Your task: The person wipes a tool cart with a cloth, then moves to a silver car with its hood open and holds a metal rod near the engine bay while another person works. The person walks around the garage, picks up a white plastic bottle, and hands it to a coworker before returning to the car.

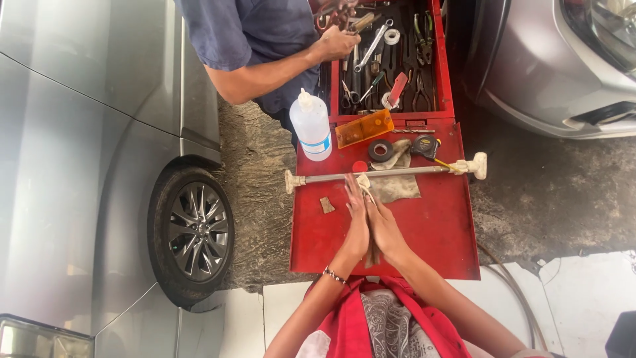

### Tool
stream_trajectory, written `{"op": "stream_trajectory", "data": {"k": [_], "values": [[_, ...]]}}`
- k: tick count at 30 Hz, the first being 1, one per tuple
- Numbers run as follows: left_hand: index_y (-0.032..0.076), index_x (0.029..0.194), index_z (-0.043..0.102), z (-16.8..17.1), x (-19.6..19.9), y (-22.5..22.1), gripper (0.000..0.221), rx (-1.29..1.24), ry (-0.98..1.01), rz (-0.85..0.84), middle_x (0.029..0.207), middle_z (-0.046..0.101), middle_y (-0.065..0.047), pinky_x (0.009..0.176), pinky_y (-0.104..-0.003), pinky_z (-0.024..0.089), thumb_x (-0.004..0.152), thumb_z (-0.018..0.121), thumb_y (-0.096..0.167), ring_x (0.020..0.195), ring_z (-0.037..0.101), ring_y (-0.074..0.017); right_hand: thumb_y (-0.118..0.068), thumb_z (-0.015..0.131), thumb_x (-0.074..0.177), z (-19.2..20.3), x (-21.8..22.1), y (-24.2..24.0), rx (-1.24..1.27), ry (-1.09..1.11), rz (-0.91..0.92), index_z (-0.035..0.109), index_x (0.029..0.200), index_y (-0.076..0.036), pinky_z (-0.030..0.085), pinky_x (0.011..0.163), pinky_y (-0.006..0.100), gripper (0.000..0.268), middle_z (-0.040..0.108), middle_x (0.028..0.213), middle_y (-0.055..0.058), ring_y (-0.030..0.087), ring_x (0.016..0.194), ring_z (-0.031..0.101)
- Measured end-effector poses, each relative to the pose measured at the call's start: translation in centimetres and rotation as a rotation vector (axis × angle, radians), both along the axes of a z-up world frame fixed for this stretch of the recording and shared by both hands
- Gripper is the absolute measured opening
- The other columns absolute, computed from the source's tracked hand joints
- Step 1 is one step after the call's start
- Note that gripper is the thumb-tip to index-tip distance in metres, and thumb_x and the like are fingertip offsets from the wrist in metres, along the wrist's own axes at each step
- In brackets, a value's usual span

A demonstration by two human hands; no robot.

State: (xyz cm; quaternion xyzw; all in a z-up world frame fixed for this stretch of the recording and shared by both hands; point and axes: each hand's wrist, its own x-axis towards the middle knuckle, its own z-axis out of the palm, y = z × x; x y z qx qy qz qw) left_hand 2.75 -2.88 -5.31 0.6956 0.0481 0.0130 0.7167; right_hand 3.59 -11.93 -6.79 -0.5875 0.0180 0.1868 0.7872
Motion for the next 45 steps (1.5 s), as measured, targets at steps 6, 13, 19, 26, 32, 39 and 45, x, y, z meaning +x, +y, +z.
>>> {"op": "stream_trajectory", "data": {"k": [6, 13, 19, 26, 32, 39, 45], "values": [[0.018, 0.164, -0.008, -3.9, 4.0, 5.0, 0.083, -0.334, -0.033, 0.086, 0.176, -0.003, -0.014, 0.13, -0.048, 0.005, 0.103, 0.015, 0.07, 0.162, 0.003, -0.0326, -0.033, 0.047, 0.109, 4.3, -2.6, -0.2, -0.175, 0.121, 0.19, 0.064, 0.14, 0.0, 0.05, 0.083, 0.032, 0.049, 0.071, 0.107, 0.013, 0.017, 0.093, 0.061], [0.017, 0.166, -0.002, -0.9, 1.0, 0.6, 0.085, -0.387, 0.086, -0.164, 0.175, -0.002, -0.014, 0.128, -0.045, 0.004, 0.1, 0.007, 0.071, 0.159, 0.003, -0.0324, -0.038, 0.05, 0.107, -0.1, 1.8, -0.8, -0.182, -0.173, -0.098, 0.055, 0.144, -0.001, 0.047, 0.1, 0.032, 0.052, 0.069, 0.13, 0.011, 0.021, 0.118, 0.062], [0.024, 0.165, 0.007, 3.3, 1.6, 4.4, 0.088, -0.506, 0.324, 0.208, 0.17, 0.013, -0.014, 0.125, -0.051, 0.02, 0.092, 0.012, 0.072, 0.154, 0.022, -0.0345, -0.041, 0.047, 0.106, 4.2, -2.4, 0.5, -0.526, -0.159, 0.177, 0.063, 0.136, -0.006, 0.052, 0.089, 0.034, 0.049, 0.075, 0.109, 0.016, 0.023, 0.101, 0.071], [0.013, 0.165, 0.027, 1.7, 0.0, 9.7, 0.094, -1.285, 0.107, -0.018, 0.168, 0.03, -0.015, 0.127, -0.048, 0.019, 0.097, 0.015, 0.077, 0.154, 0.029, -0.0345, -0.029, 0.064, 0.096, 1.9, -0.5, -1.4, -0.099, -0.11, 0.134, 0.065, 0.134, -0.004, 0.054, 0.09, 0.026, 0.045, 0.074, 0.117, 0.006, 0.011, 0.102, 0.067], [0.011, 0.162, 0.028, 0.1, -0.8, 9.7, 0.089, -1.333, 0.079, -0.127, 0.168, 0.03, -0.016, 0.126, -0.048, 0.021, 0.1, 0.022, 0.074, 0.155, 0.028, -0.0338, -0.039, 0.058, 0.104, -3.1, 1.3, -3.5, -0.062, 0.264, -0.169, 0.072, 0.116, 0.001, 0.056, 0.069, 0.031, 0.044, 0.075, 0.093, 0.008, 0.015, 0.076, 0.068], [0.008, 0.161, 0.029, 0.8, -0.8, 8.1, 0.084, -1.32, 0.156, -0.165, 0.165, 0.032, -0.02, 0.126, -0.049, 0.02, 0.102, 0.03, 0.067, 0.154, 0.027, -0.0351, -0.041, 0.056, 0.1, 2.8, 1.2, -2.9, 0.263, 0.499, -0.153, 0.069, 0.107, -0.005, 0.059, 0.066, 0.038, 0.039, 0.073, 0.092, 0.009, 0.021, 0.079, 0.07], [0.009, 0.16, 0.023, -2.3, -0.6, 6.9, 0.065, -0.748, 0.069, -0.143, 0.167, 0.031, -0.016, 0.129, -0.045, 0.026, 0.105, 0.052, 0.026, 0.155, 0.03, -0.0303, -0.019, 0.064, 0.096, 2.2, 1.3, -3.3, 0.073, 0.32, -0.083, 0.07, 0.112, -0.005, 0.059, 0.078, 0.031, 0.022, 0.076, 0.101, 0.004, 0.016, 0.09, 0.072]]}}
